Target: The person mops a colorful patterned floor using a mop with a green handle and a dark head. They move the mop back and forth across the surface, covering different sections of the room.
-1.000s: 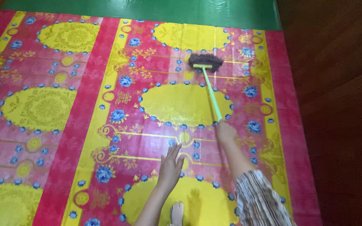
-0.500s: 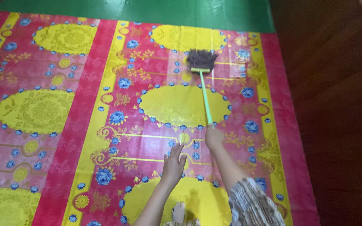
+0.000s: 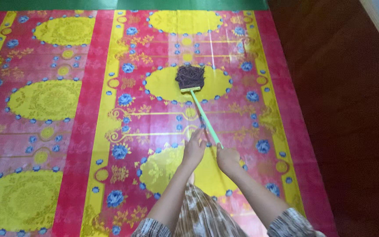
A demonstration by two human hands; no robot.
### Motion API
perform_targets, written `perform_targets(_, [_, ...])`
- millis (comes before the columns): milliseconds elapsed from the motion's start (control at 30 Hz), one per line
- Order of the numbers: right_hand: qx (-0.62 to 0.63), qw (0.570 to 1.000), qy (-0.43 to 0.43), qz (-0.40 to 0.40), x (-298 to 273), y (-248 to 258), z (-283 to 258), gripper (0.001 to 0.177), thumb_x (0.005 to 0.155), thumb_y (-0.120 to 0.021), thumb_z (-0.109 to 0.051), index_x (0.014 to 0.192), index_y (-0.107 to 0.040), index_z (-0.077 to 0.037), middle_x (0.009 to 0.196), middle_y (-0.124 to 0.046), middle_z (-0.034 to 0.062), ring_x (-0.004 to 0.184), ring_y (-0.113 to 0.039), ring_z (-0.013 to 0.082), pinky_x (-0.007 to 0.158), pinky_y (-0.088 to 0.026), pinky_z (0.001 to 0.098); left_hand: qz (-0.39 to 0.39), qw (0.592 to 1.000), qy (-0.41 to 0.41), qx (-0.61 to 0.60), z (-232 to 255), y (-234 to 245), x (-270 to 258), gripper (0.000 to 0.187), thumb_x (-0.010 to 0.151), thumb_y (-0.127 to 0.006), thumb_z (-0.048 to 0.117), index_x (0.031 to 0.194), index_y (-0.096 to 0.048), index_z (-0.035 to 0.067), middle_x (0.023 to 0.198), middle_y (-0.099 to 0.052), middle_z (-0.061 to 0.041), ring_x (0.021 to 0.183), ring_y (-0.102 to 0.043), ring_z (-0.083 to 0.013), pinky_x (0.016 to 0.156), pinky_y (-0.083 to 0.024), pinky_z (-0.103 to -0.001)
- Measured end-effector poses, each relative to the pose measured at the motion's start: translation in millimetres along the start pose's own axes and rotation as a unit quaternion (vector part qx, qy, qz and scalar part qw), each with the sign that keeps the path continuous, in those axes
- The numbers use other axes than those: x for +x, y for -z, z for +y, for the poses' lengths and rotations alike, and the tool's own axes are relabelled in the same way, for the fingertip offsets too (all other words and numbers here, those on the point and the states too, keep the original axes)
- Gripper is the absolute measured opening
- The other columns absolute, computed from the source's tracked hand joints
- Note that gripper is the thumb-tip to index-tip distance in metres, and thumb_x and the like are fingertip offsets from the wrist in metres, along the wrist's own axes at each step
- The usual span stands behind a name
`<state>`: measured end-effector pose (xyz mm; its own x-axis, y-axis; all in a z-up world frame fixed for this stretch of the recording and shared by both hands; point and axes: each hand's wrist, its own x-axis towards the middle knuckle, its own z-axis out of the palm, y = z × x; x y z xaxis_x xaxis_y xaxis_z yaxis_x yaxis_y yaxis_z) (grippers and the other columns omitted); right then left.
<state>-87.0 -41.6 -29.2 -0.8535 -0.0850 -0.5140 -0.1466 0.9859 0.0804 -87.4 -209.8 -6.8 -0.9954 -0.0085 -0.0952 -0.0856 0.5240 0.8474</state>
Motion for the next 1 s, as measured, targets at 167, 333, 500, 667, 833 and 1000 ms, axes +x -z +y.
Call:
perform_targets(167, [-0.013, 1.000, 0.008, 0.027, -38, 35, 1, 0.042, 0.104, -0.042, -0.017, 0.145, -0.049, -0.009, 0.099, -0.075, 0.0177, 0.087, -0.076, 0.0348, 0.064, -0.062, 0.0502, -0.001, 1.000, 0.015, -0.004, 2, 10, -3, 0.054, 0.097, -0.057, 0.024, 0.150, -0.048, 0.013, 0.158, -0.046, -0.013, 0.147, -0.040, -0.0327, 0.121, -0.021, -0.062])
perform_targets(333, [0.049, 0.997, -0.007, 0.054, 27, 25, -6, 0.037, 0.104, -0.039, -0.018, 0.134, -0.057, -0.006, 0.097, -0.076, 0.0177, 0.088, -0.075, 0.0377, 0.069, -0.059, 0.0536, 0.013, 1.000, 0.005, -0.009, -7, 25, 8, 0.052, 0.098, -0.056, 0.023, 0.149, -0.048, 0.012, 0.158, -0.046, -0.013, 0.151, -0.035, -0.0330, 0.119, -0.020, -0.064])
perform_targets(500, [0.067, 0.994, -0.005, 0.091, 139, 27, -24, 0.036, 0.108, -0.036, -0.021, 0.124, -0.062, -0.004, 0.098, -0.076, 0.0188, 0.088, -0.075, 0.0386, 0.070, -0.057, 0.0561, 0.003, 0.999, 0.039, -0.013, -23, 50, 28, 0.054, 0.099, -0.055, 0.026, 0.150, -0.046, 0.014, 0.158, -0.044, -0.012, 0.148, -0.037, -0.0333, 0.120, -0.019, -0.063])
perform_targets(667, [0.054, 0.993, -0.042, 0.097, 256, 47, -42, 0.035, 0.098, -0.047, -0.021, 0.128, -0.059, -0.009, 0.100, -0.075, 0.0172, 0.090, -0.075, 0.0374, 0.070, -0.060, 0.0524, 0.005, 0.999, 0.049, 0.005, -43, 80, 74, 0.052, 0.100, -0.055, 0.025, 0.150, -0.048, 0.014, 0.159, -0.044, -0.013, 0.152, -0.033, -0.0336, 0.121, -0.018, -0.062])
perform_targets(833, [0.047, 0.991, -0.038, 0.122, 345, 76, -46, 0.035, 0.101, -0.047, -0.022, 0.129, -0.061, -0.008, 0.099, -0.077, 0.0145, 0.089, -0.076, 0.0349, 0.070, -0.060, 0.0508, 0.015, 0.999, 0.045, -0.003, -53, 114, 115, 0.052, 0.101, -0.054, 0.025, 0.151, -0.045, 0.012, 0.160, -0.042, -0.015, 0.152, -0.030, -0.0346, 0.120, -0.016, -0.062])
perform_targets(1000, [0.073, 0.990, -0.076, 0.091, 379, 91, -53, 0.046, 0.111, -0.030, -0.029, 0.122, -0.069, -0.007, 0.098, -0.077, 0.0150, 0.088, -0.076, 0.0356, 0.067, -0.060, 0.0527, 0.028, 0.999, 0.041, 0.011, -47, 131, 141, 0.051, 0.102, -0.054, 0.026, 0.151, -0.047, 0.013, 0.160, -0.042, -0.014, 0.152, -0.031, -0.0338, 0.122, -0.018, -0.058])
